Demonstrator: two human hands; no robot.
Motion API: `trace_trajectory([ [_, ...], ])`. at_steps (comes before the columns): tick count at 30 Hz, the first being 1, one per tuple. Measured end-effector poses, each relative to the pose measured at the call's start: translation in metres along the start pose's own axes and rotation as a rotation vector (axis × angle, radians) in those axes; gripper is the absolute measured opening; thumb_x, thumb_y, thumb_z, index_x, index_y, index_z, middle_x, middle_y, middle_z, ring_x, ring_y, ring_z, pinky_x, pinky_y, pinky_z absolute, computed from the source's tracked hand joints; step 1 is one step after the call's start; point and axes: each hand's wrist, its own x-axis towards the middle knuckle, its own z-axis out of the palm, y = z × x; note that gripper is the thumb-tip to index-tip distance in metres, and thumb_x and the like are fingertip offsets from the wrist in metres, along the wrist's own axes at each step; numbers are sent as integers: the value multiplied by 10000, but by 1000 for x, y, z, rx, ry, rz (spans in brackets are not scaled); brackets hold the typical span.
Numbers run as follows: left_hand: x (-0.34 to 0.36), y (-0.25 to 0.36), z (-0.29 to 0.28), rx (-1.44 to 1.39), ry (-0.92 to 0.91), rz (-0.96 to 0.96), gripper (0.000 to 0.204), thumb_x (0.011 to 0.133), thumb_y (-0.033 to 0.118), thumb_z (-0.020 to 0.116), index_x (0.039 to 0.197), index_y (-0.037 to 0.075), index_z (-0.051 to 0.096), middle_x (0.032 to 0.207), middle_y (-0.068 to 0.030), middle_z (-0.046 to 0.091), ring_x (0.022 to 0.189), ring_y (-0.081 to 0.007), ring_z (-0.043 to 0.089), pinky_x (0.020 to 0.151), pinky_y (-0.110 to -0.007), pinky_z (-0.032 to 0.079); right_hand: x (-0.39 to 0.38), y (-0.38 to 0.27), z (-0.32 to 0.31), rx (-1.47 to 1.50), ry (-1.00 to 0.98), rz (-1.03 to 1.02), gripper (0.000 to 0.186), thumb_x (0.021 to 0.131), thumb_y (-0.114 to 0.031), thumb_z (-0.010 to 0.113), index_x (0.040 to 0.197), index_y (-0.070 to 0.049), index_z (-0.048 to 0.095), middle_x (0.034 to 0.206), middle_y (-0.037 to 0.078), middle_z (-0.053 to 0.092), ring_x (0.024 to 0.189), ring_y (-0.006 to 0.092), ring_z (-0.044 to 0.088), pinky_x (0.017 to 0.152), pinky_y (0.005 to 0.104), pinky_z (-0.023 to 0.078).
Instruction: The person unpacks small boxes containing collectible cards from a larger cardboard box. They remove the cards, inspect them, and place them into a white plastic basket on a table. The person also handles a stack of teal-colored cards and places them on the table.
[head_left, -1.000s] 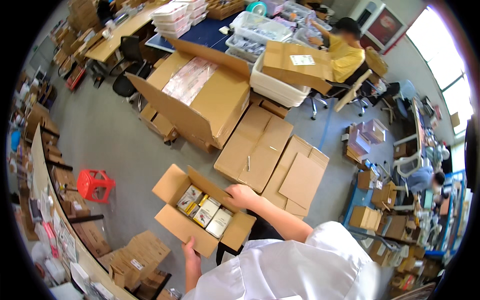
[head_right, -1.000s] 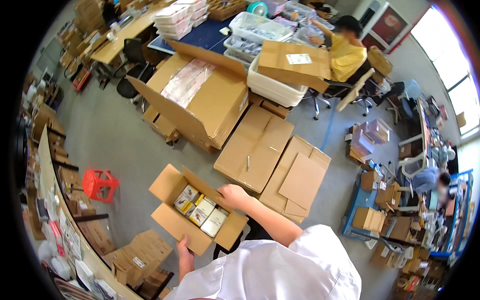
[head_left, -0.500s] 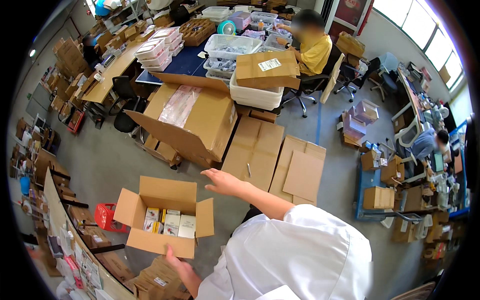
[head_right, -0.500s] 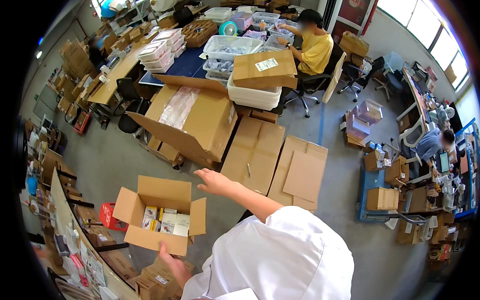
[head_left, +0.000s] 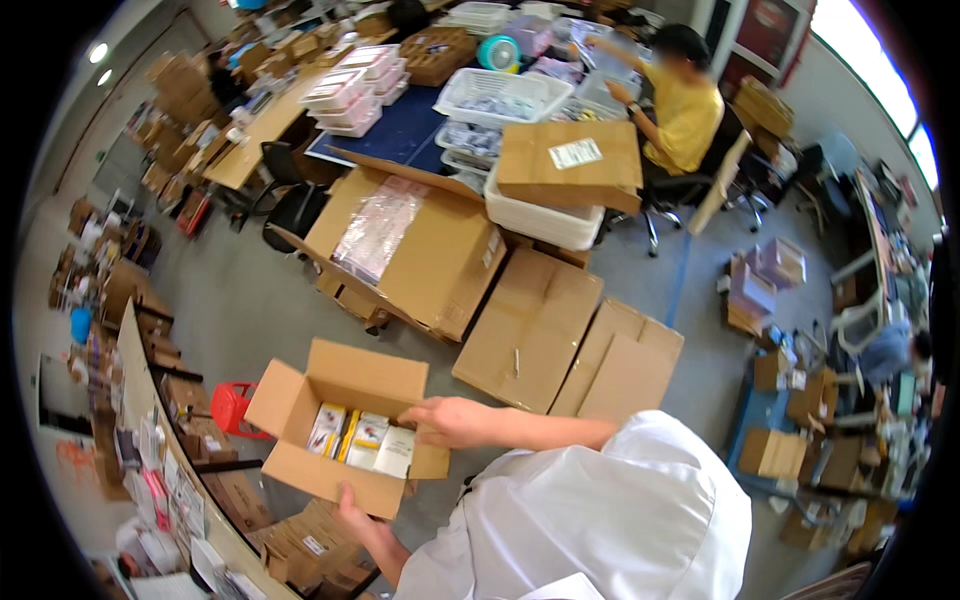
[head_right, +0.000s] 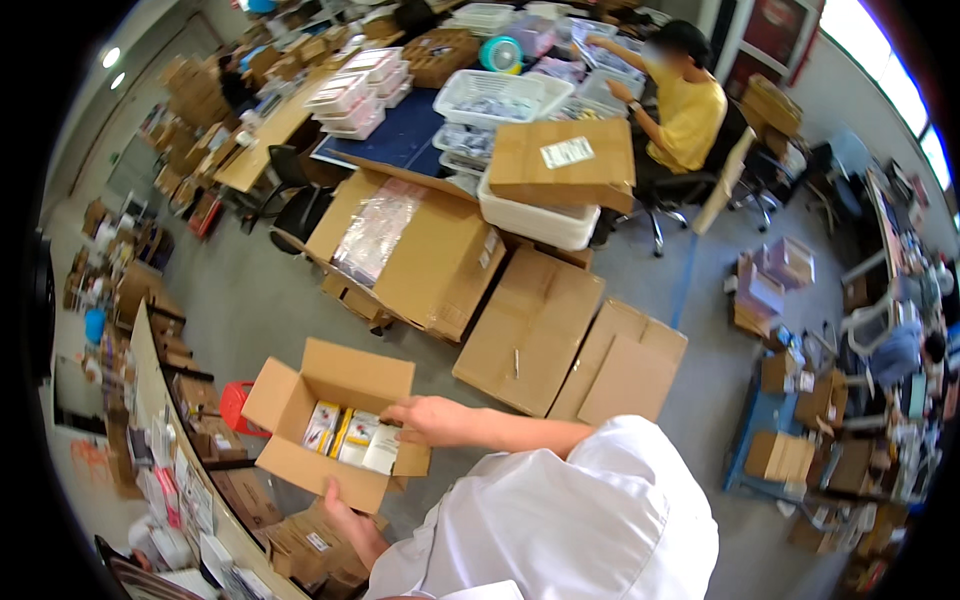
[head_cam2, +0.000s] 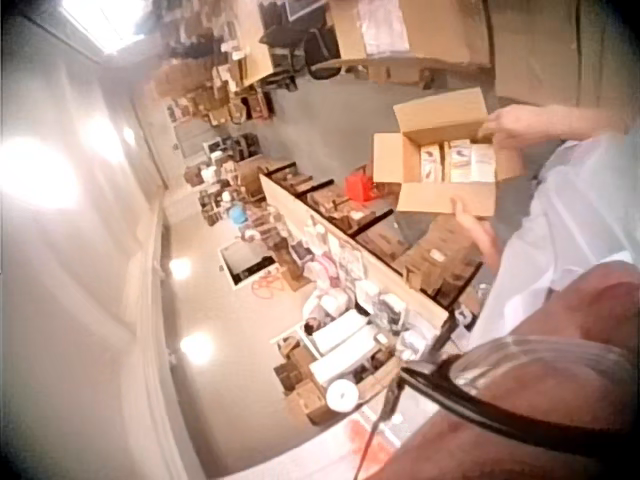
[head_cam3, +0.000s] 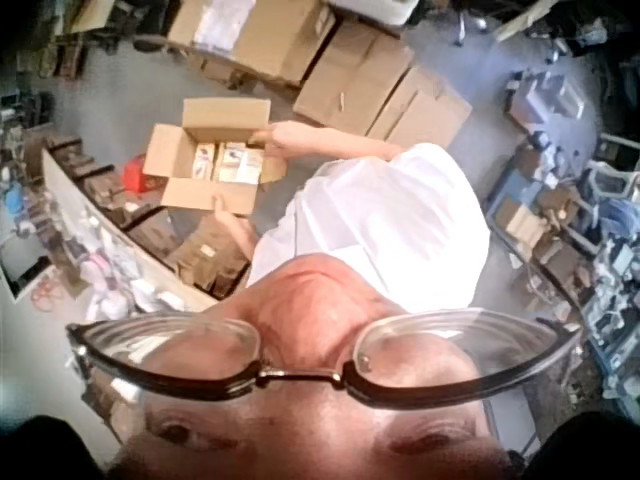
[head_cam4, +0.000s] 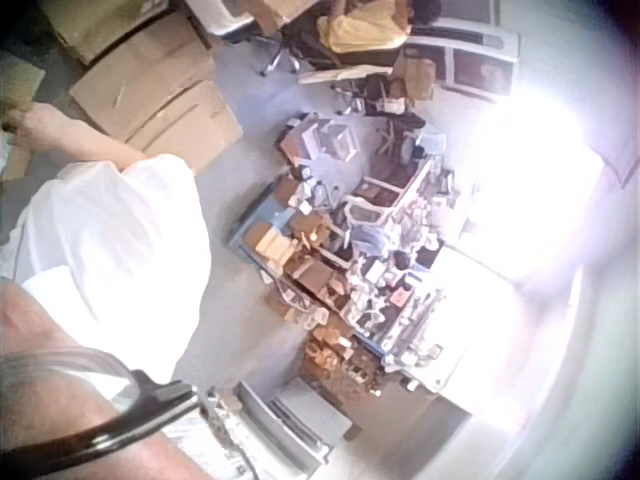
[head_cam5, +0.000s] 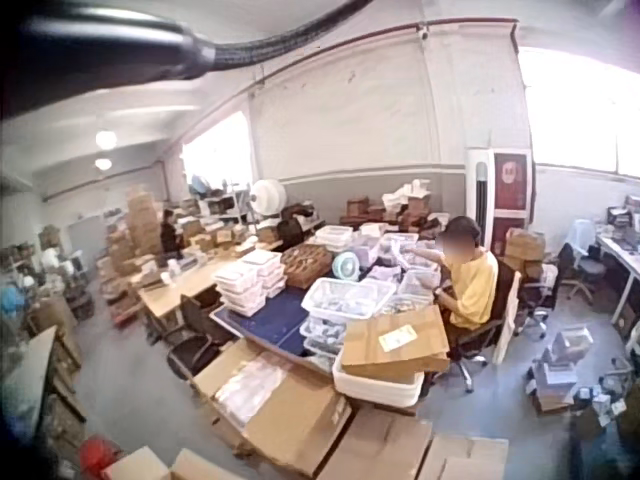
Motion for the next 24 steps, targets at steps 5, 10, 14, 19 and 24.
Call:
trace_trajectory([
  [5,-10,-16,64,-137,-164,-47,469,998,144,659,1378,-118,576,1247,-217,697,1071,-343,731,910,-456,601,-15,8,-34,-254,-174,-168,417,986,-390,706,1237,-57,703,1065,153,733,1077,372,688,927,493,545],
  [10,-28,-10,108,-100,-262,-11,488,1006,178,647,1395,-102,559,1260,-229,696,1081,-366,733,915,-483,609,-36,5,-74,-288,126,-191,318,994,-371,714,1074,-65,679,941,110,646,988,329,638,892,463,507],
  [14,-47,-11,135,-23,-339,5,496,995,177,656,1391,-104,559,1255,-228,698,1071,-366,734,912,-483,608,-49,10,-97,-327,100,-185,305,1013,-379,684,1003,-74,667,937,96,654,992,313,639,897,441,495],
  [19,-52,-2,144,-34,-387,-16,498,978,170,674,1385,-97,565,1245,-221,702,1055,-357,735,905,-471,605,-57,16,-95,-459,0,-83,359,1018,-423,665,960,-69,690,956,98,665,980,295,644,902,429,496],
  [24,-56,1,144,-81,-338,-29,417,976,107,664,1327,-105,591,1193,-210,707,1012,-321,738,854,-448,599,-66,-5,-89,-439,4,-74,441,1009,-516,652,1035,-82,725,1077,84,709,1081,294,660,1012,521,478],
])
